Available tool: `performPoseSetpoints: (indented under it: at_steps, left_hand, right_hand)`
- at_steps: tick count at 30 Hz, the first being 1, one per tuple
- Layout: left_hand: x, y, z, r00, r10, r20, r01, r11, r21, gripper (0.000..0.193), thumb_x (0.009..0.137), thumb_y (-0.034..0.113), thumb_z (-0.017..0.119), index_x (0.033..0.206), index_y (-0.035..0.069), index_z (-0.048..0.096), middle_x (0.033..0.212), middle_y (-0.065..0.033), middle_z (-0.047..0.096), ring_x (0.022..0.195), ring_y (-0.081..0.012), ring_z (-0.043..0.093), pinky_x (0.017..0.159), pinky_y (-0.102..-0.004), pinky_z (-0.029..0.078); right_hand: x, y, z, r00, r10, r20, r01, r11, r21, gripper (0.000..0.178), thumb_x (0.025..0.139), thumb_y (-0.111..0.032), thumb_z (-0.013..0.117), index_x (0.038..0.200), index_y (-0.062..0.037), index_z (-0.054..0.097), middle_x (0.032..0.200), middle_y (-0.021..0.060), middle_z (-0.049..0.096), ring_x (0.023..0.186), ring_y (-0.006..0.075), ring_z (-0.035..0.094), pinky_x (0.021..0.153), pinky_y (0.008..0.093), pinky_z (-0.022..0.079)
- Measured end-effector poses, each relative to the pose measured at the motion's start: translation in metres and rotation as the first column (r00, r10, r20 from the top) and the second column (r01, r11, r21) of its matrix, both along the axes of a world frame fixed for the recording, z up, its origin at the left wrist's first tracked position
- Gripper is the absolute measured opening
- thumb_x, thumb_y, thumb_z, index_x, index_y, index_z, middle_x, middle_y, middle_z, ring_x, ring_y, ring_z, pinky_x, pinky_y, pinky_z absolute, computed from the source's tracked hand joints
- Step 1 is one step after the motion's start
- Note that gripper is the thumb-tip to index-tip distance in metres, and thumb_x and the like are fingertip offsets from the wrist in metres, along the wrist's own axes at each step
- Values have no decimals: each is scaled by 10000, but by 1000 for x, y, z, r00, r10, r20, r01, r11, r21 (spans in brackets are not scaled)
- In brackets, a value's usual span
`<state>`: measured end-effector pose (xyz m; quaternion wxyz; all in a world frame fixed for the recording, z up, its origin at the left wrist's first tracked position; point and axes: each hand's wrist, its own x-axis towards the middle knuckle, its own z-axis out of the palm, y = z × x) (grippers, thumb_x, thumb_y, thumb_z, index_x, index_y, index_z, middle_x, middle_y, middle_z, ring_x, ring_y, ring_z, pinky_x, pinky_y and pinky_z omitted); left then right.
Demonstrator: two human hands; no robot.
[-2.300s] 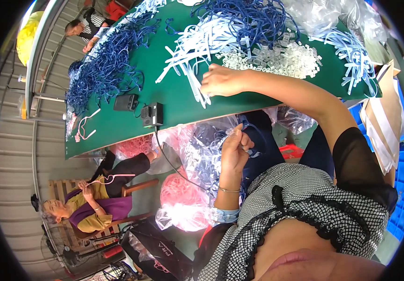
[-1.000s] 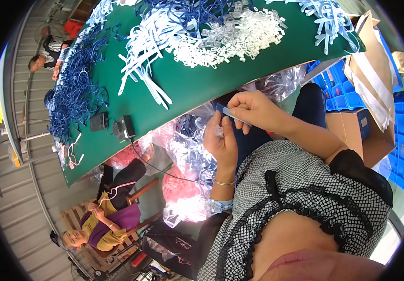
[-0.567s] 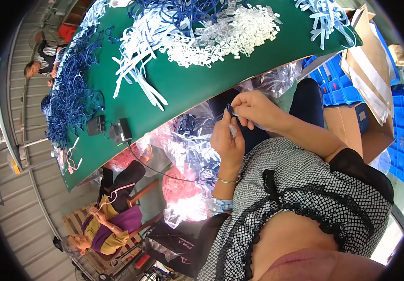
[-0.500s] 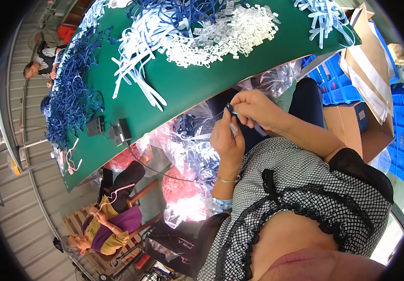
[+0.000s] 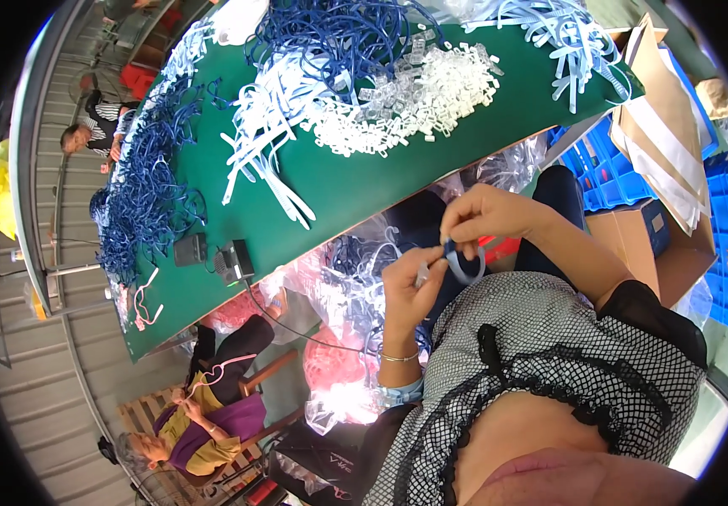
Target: The person assembles small blue and white plastic components by hand, fitting them together.
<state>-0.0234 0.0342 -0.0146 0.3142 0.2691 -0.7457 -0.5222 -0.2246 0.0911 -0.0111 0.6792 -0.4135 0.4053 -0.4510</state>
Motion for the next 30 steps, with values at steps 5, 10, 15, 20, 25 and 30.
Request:
performPoseSetpoints:
  at_steps: [5, 10, 15, 20, 25, 30]
  left_hand:
    - [-6, -7, 5, 967, -252, -15, 253, 963, 91, 96, 731, 12, 628, 820, -21, 633, 662, -42, 561, 579, -87, 489, 518, -228, 365]
    - [-15, -8, -2, 952, -307, -1, 304, 942, 143, 113, 752, 23, 625, 854, -21, 639, 666, -23, 561, 587, -70, 476, 525, -218, 360]
    - [-24, 0, 4, 975, -209, -73, 221, 906, 361, 129, 819, 69, 593, 868, -48, 617, 667, 24, 536, 597, -34, 438, 519, -195, 349]
    - [-19, -3, 4, 986, -100, -130, 143, 913, 382, 96, 815, 45, 593, 865, -32, 620, 687, 15, 564, 607, -33, 455, 523, -189, 342]
    - [-34, 1, 5, 982, -174, -80, 191, 915, 356, 109, 826, 45, 578, 881, -41, 614, 690, 16, 554, 605, -36, 457, 531, -194, 357]
    - [-28, 8, 16, 943, -306, -127, 330, 839, 433, 160, 807, 50, 605, 939, -41, 611, 734, 13, 562, 645, -33, 469, 558, -180, 368]
  right_hand:
    - [-9, 9, -13, 992, 35, 122, -35, 999, 2, 157, 843, -92, 575, 917, 44, 600, 734, 102, 628, 627, 142, 633, 575, 218, 519]
    - [-11, 13, -24, 988, -104, -117, 85, 983, -163, 87, 788, -41, 573, 839, 21, 606, 712, 58, 616, 576, 96, 587, 510, 199, 461]
    - [-24, 3, -3, 564, -608, -559, 130, 734, -667, 42, 742, -20, 567, 760, -3, 601, 674, 3, 581, 534, 65, 520, 481, 200, 411]
    - [-14, 8, -15, 834, -532, -145, 494, 838, -233, 120, 814, -123, 576, 789, -14, 619, 691, 19, 580, 577, 83, 536, 527, 215, 437]
    - [5, 13, -35, 901, -422, 100, 427, 904, -32, 246, 875, -240, 538, 860, -6, 614, 751, 60, 611, 646, 109, 578, 564, 222, 461]
    - [-77, -1, -2, 510, -733, 450, 822, 569, -6, 246, 906, -235, 455, 791, -29, 524, 678, 17, 504, 561, 80, 456, 518, 214, 370]
